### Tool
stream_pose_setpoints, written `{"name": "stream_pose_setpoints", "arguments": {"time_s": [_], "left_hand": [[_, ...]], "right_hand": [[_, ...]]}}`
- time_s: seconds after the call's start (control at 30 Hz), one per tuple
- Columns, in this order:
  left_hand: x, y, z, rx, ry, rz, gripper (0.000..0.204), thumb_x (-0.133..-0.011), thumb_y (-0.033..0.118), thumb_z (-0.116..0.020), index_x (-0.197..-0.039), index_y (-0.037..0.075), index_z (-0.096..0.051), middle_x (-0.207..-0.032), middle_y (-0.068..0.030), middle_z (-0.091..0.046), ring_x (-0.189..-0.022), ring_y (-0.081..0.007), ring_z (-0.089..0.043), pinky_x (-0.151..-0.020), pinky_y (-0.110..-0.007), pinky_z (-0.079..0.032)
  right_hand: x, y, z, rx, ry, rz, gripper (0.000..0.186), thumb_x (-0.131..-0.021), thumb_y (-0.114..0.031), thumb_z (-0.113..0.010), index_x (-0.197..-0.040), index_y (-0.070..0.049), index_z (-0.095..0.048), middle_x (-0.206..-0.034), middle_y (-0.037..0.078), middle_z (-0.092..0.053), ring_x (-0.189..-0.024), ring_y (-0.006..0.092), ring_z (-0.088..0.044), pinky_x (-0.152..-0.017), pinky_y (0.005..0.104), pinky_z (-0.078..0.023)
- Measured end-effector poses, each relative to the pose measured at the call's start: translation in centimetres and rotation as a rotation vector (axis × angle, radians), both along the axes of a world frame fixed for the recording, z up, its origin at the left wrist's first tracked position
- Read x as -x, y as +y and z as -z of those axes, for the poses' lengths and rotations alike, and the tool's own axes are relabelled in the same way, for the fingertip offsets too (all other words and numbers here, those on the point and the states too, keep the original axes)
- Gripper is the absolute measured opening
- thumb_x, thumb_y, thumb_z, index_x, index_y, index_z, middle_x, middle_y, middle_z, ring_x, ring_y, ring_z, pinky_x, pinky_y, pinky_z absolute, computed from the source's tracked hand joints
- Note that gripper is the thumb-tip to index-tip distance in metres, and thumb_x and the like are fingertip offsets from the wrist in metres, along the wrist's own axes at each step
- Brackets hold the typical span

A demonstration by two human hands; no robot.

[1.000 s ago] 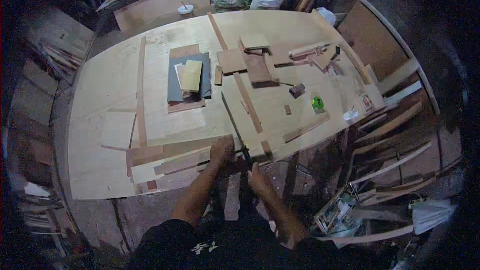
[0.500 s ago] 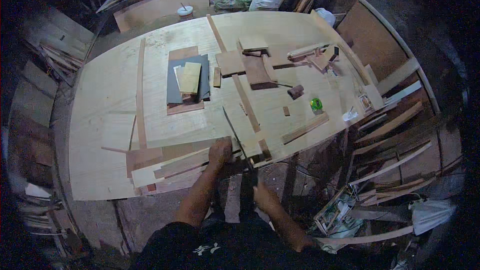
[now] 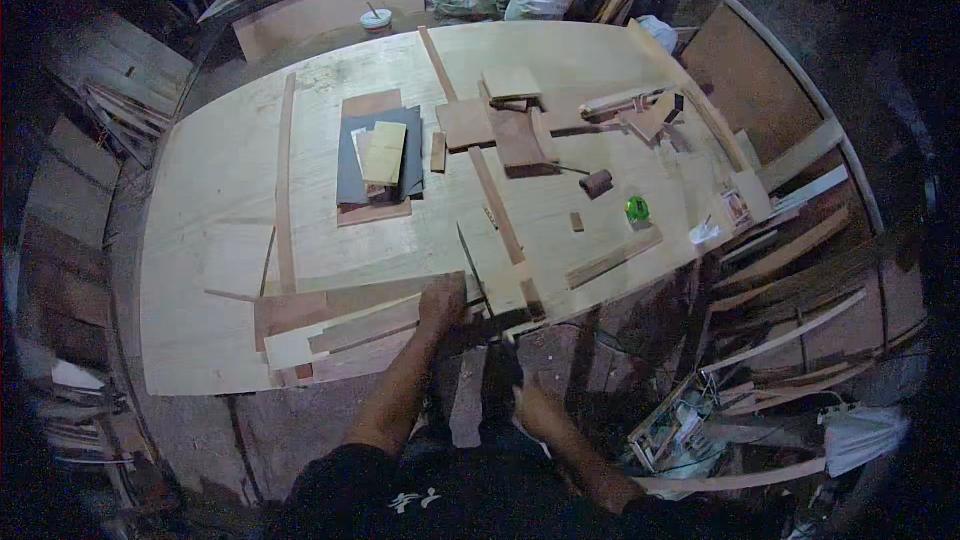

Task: Measuring and cutting a piece of wood using a hand saw on a workshop bench.

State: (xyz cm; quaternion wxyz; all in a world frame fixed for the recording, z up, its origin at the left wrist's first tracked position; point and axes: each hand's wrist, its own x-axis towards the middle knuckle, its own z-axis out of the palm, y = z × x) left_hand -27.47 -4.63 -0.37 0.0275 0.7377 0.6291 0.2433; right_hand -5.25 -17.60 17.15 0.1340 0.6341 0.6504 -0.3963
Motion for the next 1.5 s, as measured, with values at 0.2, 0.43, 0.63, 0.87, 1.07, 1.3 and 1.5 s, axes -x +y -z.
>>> {"name": "stream_pose_setpoints", "arguments": {"time_s": [0.2, 0.43, 0.63, 0.87, 1.07, 1.3, 1.5], "left_hand": [[-0.8, 0.7, -0.4, 0.212, 0.086, 0.015, 0.027, -0.080, 0.020, -0.055, -0.104, 0.009, -0.059, -0.095, -0.0132, -0.063, -0.093, -0.0327, -0.060, -0.073, -0.046, -0.049], [-2.4, 1.4, -3.4, 0.405, 0.027, 0.023, 0.034, -0.079, 0.022, -0.057, -0.109, 0.007, -0.059, -0.095, -0.0173, -0.063, -0.098, -0.0353, -0.059, -0.079, -0.048, -0.048], [-0.6, -0.1, -1.0, -0.078, -0.011, -0.023, 0.025, -0.079, 0.021, -0.059, -0.099, 0.005, -0.061, -0.087, -0.0174, -0.064, -0.089, -0.0329, -0.063, -0.076, -0.049, -0.048], [-3.0, 1.3, -3.2, 0.225, -0.058, 0.061, 0.021, -0.076, 0.022, -0.063, -0.087, 0.004, -0.058, -0.084, -0.0162, -0.063, -0.082, -0.0361, -0.062, -0.070, -0.050, -0.048], [-1.6, 0.1, -3.5, 0.125, -0.061, -0.015, 0.013, -0.078, 0.016, -0.056, -0.087, 0.006, -0.053, -0.084, -0.0164, -0.062, -0.078, -0.0368, -0.062, -0.070, -0.051, -0.048], [-2.3, 0.2, -3.9, -0.042, 0.005, -0.012, 0.018, -0.080, 0.015, -0.054, -0.096, 0.007, -0.057, -0.088, -0.0167, -0.062, -0.082, -0.0348, -0.063, -0.065, -0.049, -0.049], [-2.3, 0.5, -4.4, 0.285, 0.037, -0.023, 0.035, -0.074, 0.027, -0.065, -0.099, 0.003, -0.058, -0.093, -0.0183, -0.063, -0.092, -0.0353, -0.062, -0.074, -0.047, -0.050]], "right_hand": [[-0.7, 1.3, 3.6, -0.138, 0.124, 0.019, 0.051, -0.096, -0.029, -0.044, -0.131, 0.006, -0.032, -0.103, 0.034, -0.058, -0.092, 0.0509, -0.059, -0.078, 0.0556, -0.048], [-0.4, 3.3, 1.6, -0.007, 0.041, 0.016, 0.049, -0.097, -0.029, -0.043, -0.127, 0.009, -0.034, -0.105, 0.036, -0.055, -0.091, 0.0510, -0.058, -0.076, 0.0543, -0.049], [-3.3, -2.4, 1.6, -0.040, 0.007, -0.077, 0.050, -0.096, -0.028, -0.044, -0.126, 0.011, -0.034, -0.096, 0.036, -0.059, -0.087, 0.0488, -0.060, -0.073, 0.0543, -0.048], [-1.0, 2.8, 2.8, -0.021, 0.088, 0.037, 0.044, -0.095, -0.024, -0.047, -0.122, 0.009, -0.036, -0.102, 0.034, -0.058, -0.090, 0.0490, -0.059, -0.077, 0.0553, -0.047], [-0.2, -0.1, -3.1, 0.124, -0.057, 0.040, 0.036, -0.093, -0.019, -0.047, -0.114, 0.010, -0.040, -0.096, 0.033, -0.059, -0.088, 0.0474, -0.060, -0.076, 0.0538, -0.047], [-13.5, -6.7, 13.2, -0.611, -0.036, -0.390, 0.040, -0.093, -0.024, -0.047, -0.115, 0.010, -0.048, -0.073, 0.029, -0.058, -0.062, 0.0387, -0.061, -0.054, 0.0502, -0.050], [-2.0, 2.6, 5.2, -0.665, 0.380, -0.090, 0.040, -0.096, -0.032, -0.044, -0.108, 0.005, -0.051, -0.093, 0.030, -0.061, -0.086, 0.0486, -0.059, -0.076, 0.0541, -0.047]]}}
